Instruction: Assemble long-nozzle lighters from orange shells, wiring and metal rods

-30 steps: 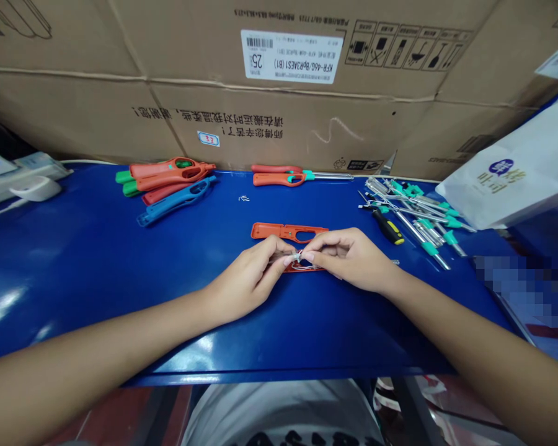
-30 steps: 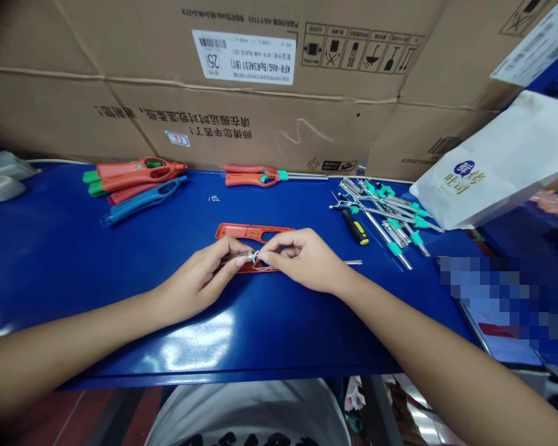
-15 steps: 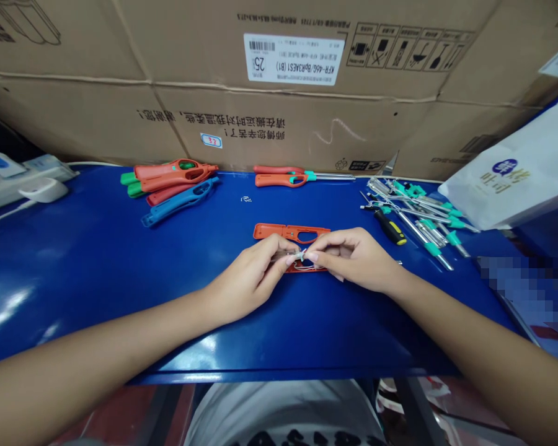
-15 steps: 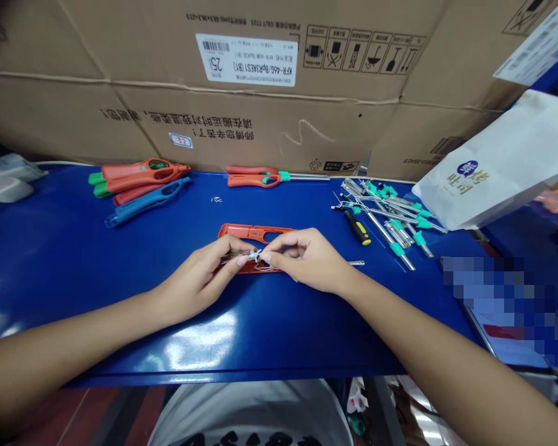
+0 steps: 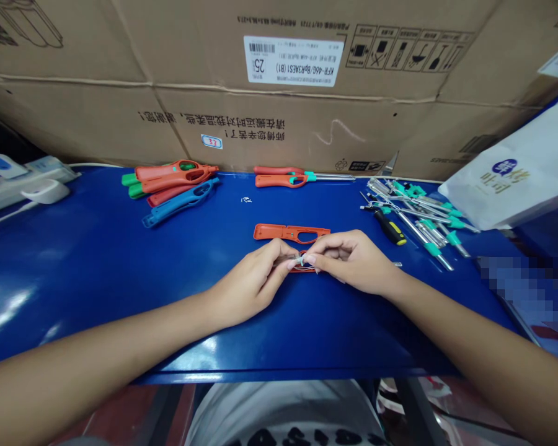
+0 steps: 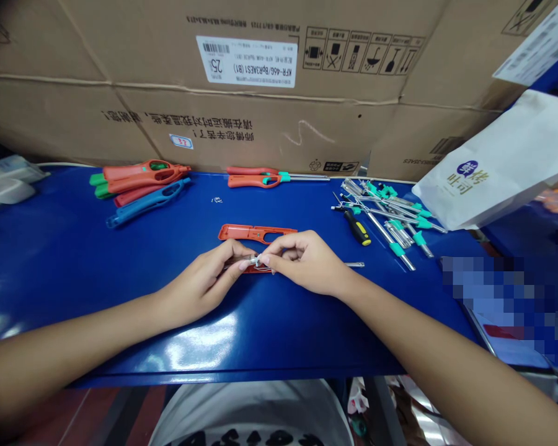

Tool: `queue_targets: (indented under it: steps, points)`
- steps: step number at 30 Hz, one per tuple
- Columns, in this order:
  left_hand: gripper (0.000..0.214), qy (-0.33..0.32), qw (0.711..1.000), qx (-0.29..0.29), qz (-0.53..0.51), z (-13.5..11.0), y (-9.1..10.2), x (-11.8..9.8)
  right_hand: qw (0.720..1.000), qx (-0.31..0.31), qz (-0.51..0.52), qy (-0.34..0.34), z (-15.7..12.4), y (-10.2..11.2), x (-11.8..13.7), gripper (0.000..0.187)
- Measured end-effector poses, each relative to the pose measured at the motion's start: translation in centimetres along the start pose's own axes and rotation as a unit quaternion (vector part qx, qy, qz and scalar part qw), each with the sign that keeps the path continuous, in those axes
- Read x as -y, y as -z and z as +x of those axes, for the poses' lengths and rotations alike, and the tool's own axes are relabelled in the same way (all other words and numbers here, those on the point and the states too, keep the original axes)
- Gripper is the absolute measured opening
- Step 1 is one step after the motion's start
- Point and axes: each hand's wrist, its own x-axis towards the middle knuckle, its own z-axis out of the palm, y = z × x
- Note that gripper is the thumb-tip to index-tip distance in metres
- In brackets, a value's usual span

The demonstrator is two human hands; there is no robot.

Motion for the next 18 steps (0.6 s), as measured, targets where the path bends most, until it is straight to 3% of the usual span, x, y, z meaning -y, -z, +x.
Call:
queue_targets:
  steps: [11,18]
  points:
    - [0.016,-0.014,0.995,0.002,0.103,0.6,2.2,0.8,0.999,-0.05,-0.02,-0.006,0.1,0.7,0.0,0.034]
    - [0.016,-0.029,0.99,0.013,0.139,0.8,2.3,1.3,0.971,-0.093,-0.173,0.134,0.0,1.4,-0.6,0.021]
